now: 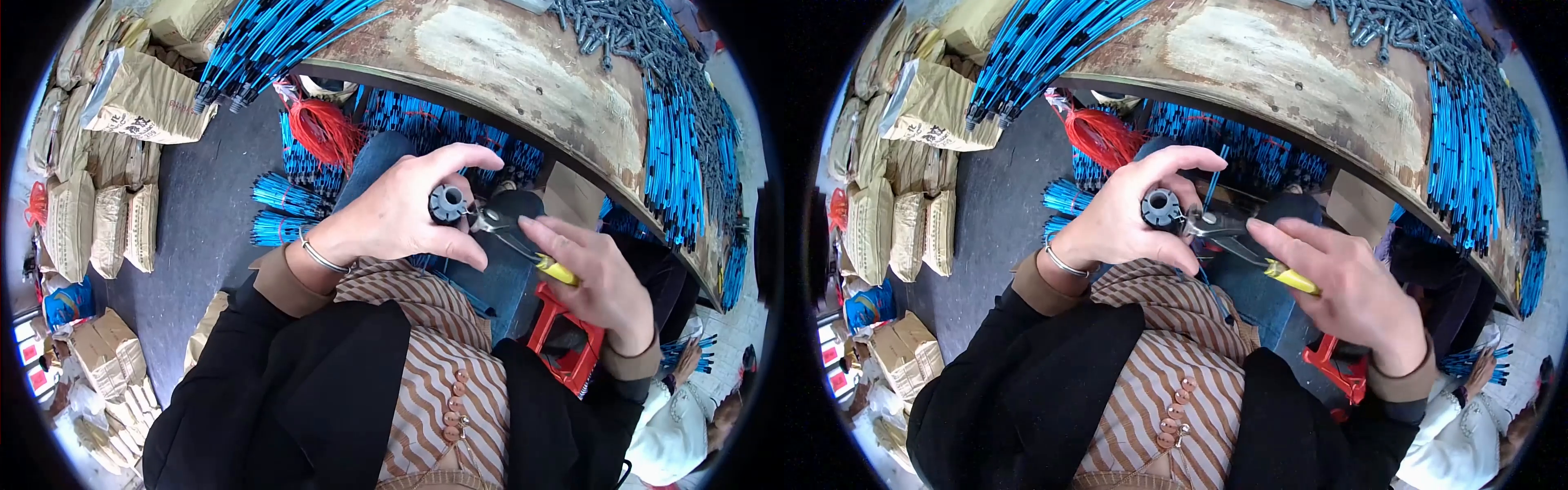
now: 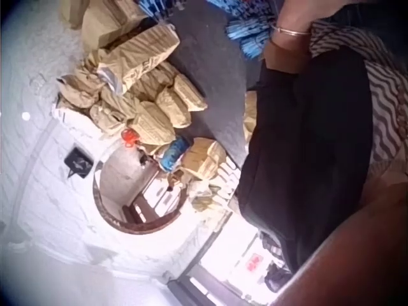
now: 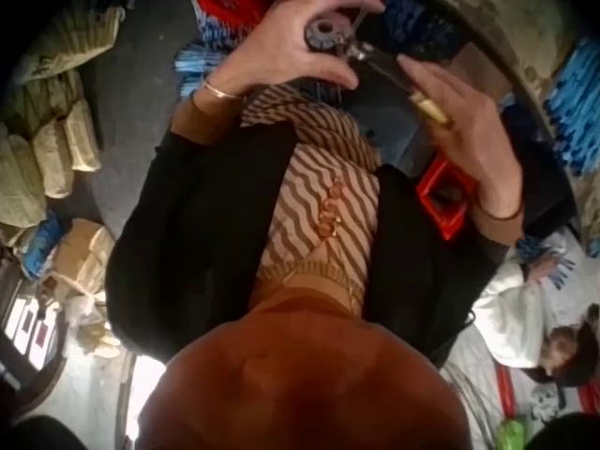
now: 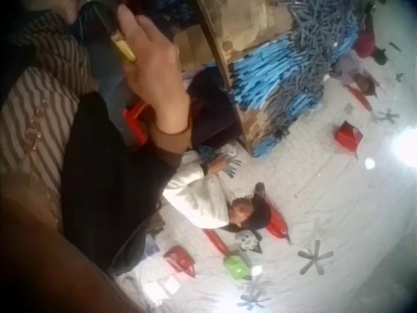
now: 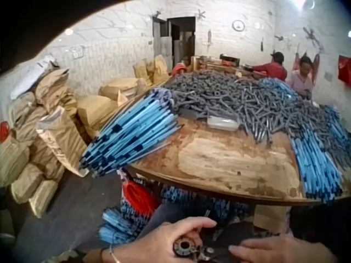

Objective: Assembling blue plastic bristles into a circular base and trimming excess with pliers at a factory workstation.

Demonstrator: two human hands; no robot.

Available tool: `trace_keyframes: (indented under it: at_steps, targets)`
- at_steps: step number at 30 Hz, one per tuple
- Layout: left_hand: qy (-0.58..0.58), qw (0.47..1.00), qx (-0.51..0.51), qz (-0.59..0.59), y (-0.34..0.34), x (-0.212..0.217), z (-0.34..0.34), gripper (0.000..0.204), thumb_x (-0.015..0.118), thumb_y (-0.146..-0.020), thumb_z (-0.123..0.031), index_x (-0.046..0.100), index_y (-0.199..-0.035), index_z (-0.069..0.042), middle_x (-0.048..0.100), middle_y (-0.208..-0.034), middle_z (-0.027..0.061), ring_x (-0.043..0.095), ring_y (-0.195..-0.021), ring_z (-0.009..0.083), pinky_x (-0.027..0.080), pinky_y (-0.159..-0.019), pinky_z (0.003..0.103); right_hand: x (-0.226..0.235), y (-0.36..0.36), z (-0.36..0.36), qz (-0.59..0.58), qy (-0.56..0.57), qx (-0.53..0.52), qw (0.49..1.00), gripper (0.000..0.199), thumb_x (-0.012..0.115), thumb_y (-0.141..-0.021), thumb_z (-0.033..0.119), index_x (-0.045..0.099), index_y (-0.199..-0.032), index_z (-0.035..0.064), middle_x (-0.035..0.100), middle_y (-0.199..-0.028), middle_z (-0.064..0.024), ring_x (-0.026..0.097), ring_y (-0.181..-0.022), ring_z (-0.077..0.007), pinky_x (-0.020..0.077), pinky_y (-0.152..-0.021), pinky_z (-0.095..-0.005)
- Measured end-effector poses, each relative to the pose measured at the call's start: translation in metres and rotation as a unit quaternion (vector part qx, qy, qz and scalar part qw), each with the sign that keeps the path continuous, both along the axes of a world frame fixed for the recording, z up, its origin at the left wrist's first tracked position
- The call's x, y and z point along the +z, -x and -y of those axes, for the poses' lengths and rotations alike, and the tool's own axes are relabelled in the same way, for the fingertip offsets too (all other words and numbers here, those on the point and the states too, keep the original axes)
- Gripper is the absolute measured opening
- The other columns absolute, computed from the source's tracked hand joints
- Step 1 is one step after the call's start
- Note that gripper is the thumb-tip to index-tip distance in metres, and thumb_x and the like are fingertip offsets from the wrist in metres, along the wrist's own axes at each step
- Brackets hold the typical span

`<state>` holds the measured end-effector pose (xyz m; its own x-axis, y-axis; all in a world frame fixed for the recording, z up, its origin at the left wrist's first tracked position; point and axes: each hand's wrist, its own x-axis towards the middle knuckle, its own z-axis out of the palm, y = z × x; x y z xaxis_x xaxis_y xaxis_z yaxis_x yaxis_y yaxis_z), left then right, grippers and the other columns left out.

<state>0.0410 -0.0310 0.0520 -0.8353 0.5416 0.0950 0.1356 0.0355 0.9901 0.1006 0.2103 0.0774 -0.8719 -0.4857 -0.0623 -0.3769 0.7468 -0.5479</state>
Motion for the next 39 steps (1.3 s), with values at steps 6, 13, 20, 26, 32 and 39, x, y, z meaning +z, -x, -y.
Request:
trace_keyframes:
  at_steps: [6, 13, 20, 26, 32, 39]
  targets:
    - [-0.016, 0.992, -0.124, -0.031, 0.003, -0.007, 0.001, 0.057, 0.087, -0.049, -0.012, 0.065, -0.101, -0.004, 0.064, -0.075, 0.0027, 0.055, -0.063, 0.0123, 0.044, -0.061, 0.024, -0.004, 0.006, -0.018, 0.553, 0.242, -0.008, 0.797, 0.065, 0.071, -0.069, -0.003, 0.046, -0.128, 0.0025, 0.061, -0.090, -0.0112, 0.058, -0.064, -0.0187, 0.0480, -0.057, -0.0255]
    - [-0.027, 0.999, -0.002, 0.025, 0.007, -0.013, -0.006, 0.054, 0.088, -0.047, -0.012, 0.066, -0.095, -0.002, 0.065, -0.072, 0.0042, 0.056, -0.059, 0.0137, 0.044, -0.059, 0.024, 0.006, 0.005, -0.005, -0.170, -0.054, -0.009, 0.984, 0.059, 0.073, -0.066, -0.005, 0.048, -0.119, -0.0029, 0.058, -0.095, -0.0122, 0.057, -0.061, -0.0204, 0.0484, -0.054, -0.0285]
    - [-0.024, 0.986, -0.152, -0.068, 0.013, -0.013, 0.001, 0.054, 0.088, -0.047, -0.010, 0.066, -0.096, -0.001, 0.065, -0.073, 0.0044, 0.056, -0.060, 0.0137, 0.044, -0.059, 0.023, -0.017, -0.009, -0.026, 0.582, 0.248, -0.016, 0.774, 0.061, 0.072, -0.070, -0.003, 0.043, -0.123, -0.0020, 0.061, -0.081, -0.0103, 0.058, -0.057, -0.0205, 0.0485, -0.052, -0.0284]
    - [-0.024, 0.996, -0.076, -0.040, 0.004, -0.014, 0.004, 0.054, 0.088, -0.047, -0.011, 0.066, -0.096, -0.002, 0.065, -0.073, 0.0048, 0.056, -0.061, 0.0132, 0.045, -0.059, 0.023, -0.002, 0.010, -0.016, 0.563, 0.339, -0.015, 0.754, 0.066, 0.076, -0.070, 0.002, 0.041, -0.127, -0.0024, 0.065, -0.077, -0.0131, 0.059, -0.056, -0.0190, 0.0474, -0.052, -0.0247]
    - [-0.012, 0.994, -0.097, -0.043, 0.006, -0.005, 0.001, 0.050, 0.087, -0.049, -0.009, 0.066, -0.095, -0.002, 0.066, -0.072, 0.0054, 0.057, -0.060, 0.0127, 0.045, -0.058, 0.023, 0.000, -0.002, -0.035, 0.453, 0.200, 0.031, 0.868, 0.072, 0.079, -0.068, 0.003, 0.040, -0.128, -0.0016, 0.064, -0.075, -0.0135, 0.059, -0.055, -0.0205, 0.0471, -0.051, -0.0255]
    - [-0.070, 0.966, -0.198, -0.148, 0.006, -0.015, -0.002, 0.051, 0.087, -0.050, -0.009, 0.066, -0.096, -0.003, 0.066, -0.073, 0.0057, 0.057, -0.059, 0.0119, 0.045, -0.057, 0.023, -0.037, -0.016, -0.022, 0.696, 0.367, 0.053, 0.615, 0.070, 0.077, -0.071, 0.011, 0.040, -0.129, 0.0002, 0.064, -0.077, -0.0094, 0.058, -0.055, -0.0204, 0.0469, -0.053, -0.0278]
